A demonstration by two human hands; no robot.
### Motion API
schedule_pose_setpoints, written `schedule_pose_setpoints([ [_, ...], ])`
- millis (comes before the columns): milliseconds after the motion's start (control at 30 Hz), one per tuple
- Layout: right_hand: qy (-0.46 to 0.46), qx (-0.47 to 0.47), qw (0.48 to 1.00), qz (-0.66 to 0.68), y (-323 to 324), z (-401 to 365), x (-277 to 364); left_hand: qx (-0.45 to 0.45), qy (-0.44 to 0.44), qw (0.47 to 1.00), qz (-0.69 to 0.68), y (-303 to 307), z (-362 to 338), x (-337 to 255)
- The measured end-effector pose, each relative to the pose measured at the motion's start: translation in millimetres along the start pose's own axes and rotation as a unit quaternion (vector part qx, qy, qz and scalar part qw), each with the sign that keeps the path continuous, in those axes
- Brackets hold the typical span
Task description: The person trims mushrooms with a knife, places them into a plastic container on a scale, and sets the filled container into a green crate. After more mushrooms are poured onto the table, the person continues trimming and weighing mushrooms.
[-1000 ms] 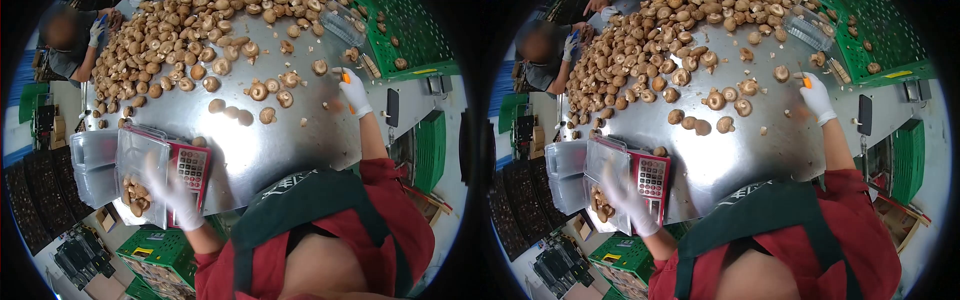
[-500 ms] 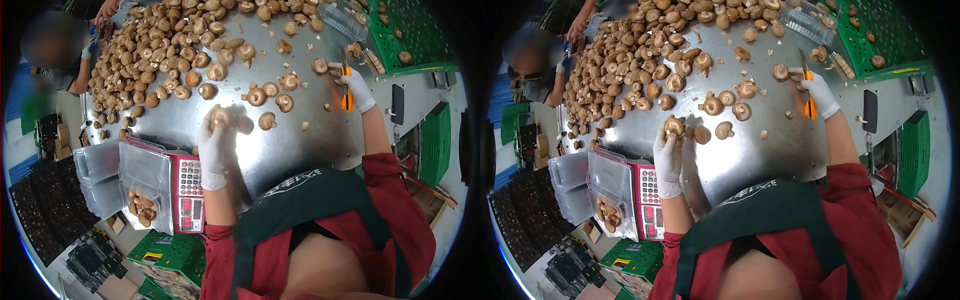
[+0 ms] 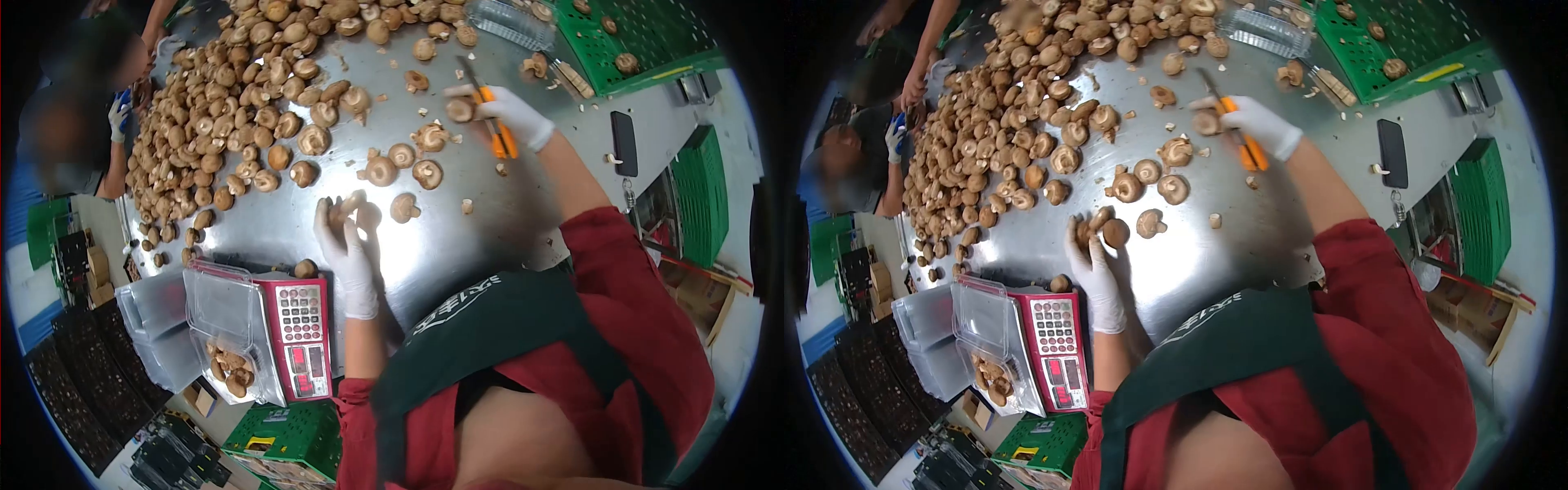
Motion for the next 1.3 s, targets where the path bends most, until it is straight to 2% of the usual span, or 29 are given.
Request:
schedule_pose_setpoints([
  [67,0.004,0.057,0.998,-0.003,-27,16,10,0.017,0.065,0.997,0.048,-24,0,4],
  [100,0.013,0.075,0.997,-0.015,-39,26,12,-0.009,0.072,0.992,-0.098,-42,-2,9],
  [133,0.033,0.090,0.995,-0.018,-49,36,9,0.025,0.018,0.999,-0.043,-42,5,26],
  [200,0.059,0.121,0.991,-0.026,-62,49,9,0.054,0.050,0.997,-0.031,-66,11,21],
  [233,0.065,0.138,0.988,-0.031,-67,50,14,0.087,0.023,0.996,0.013,-78,14,17],
  [300,0.050,0.171,0.983,-0.041,-70,44,19,0.084,0.057,0.995,-0.013,-89,12,26],
  [400,0.021,0.210,0.976,-0.060,-64,27,6,0.125,-0.016,0.992,0.029,-111,0,27],
  [433,-0.019,0.196,0.979,-0.049,-59,10,5,0.151,-0.076,0.982,0.079,-122,-8,23],
  [467,-0.020,0.185,0.981,-0.046,-54,0,0,0.178,-0.134,0.967,0.126,-134,-20,19],
  [500,-0.023,0.171,0.984,-0.044,-48,-11,-8,0.185,-0.139,0.966,0.112,-145,-32,18],
  [533,-0.028,0.154,0.987,-0.040,-40,-26,-11,0.187,-0.114,0.970,0.103,-152,-40,25],
  [600,-0.033,0.092,0.989,-0.115,-17,-59,-22,0.198,-0.056,0.975,0.086,-165,-61,38],
  [667,-0.054,0.054,0.987,-0.138,0,-90,-39,0.252,-0.052,0.963,0.078,-189,-84,40],
  [767,-0.092,-0.002,0.990,-0.109,21,-154,-62,0.345,-0.059,0.934,0.071,-222,-119,38],
  [800,-0.097,-0.013,0.990,-0.102,25,-174,-69,0.375,-0.026,0.925,0.064,-232,-133,45],
  [867,-0.056,-0.060,0.986,-0.145,41,-207,-118,0.454,-0.019,0.885,0.096,-253,-163,50],
  [933,-0.135,-0.085,0.979,-0.129,42,-262,-110,0.494,-0.040,0.863,0.094,-271,-188,54],
  [967,-0.156,-0.105,0.966,-0.175,46,-282,-132,0.515,-0.012,0.855,0.064,-280,-199,44],
  [1000,-0.195,-0.145,0.961,-0.129,41,-306,-109,0.543,0.013,0.840,0.010,-288,-212,40],
  [1033,-0.106,-0.161,0.979,-0.073,41,-325,-127,0.565,0.048,0.822,-0.051,-296,-223,35],
  [1067,-0.111,-0.164,0.980,-0.017,38,-343,-133,0.588,0.081,0.797,-0.114,-303,-232,29],
  [1133,-0.123,-0.221,0.964,-0.085,41,-373,-145,0.626,0.160,0.754,-0.117,-305,-245,32],
  [1233,-0.129,-0.284,0.950,-0.017,38,-384,-149,0.655,0.102,0.748,-0.034,-291,-222,29],
  [1300,-0.113,-0.306,0.945,0.001,41,-371,-142,0.592,0.089,0.801,0.003,-270,-179,26],
])
Point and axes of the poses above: each hand's wrist, its own z-axis towards the middle knuckle, its own y-axis out of the back of the hand, x = y × z, the point moved 7 cm from there along z, towards the middle knuckle, and after that the axes turned 11 degrees about -z, right-handed, at the moved point
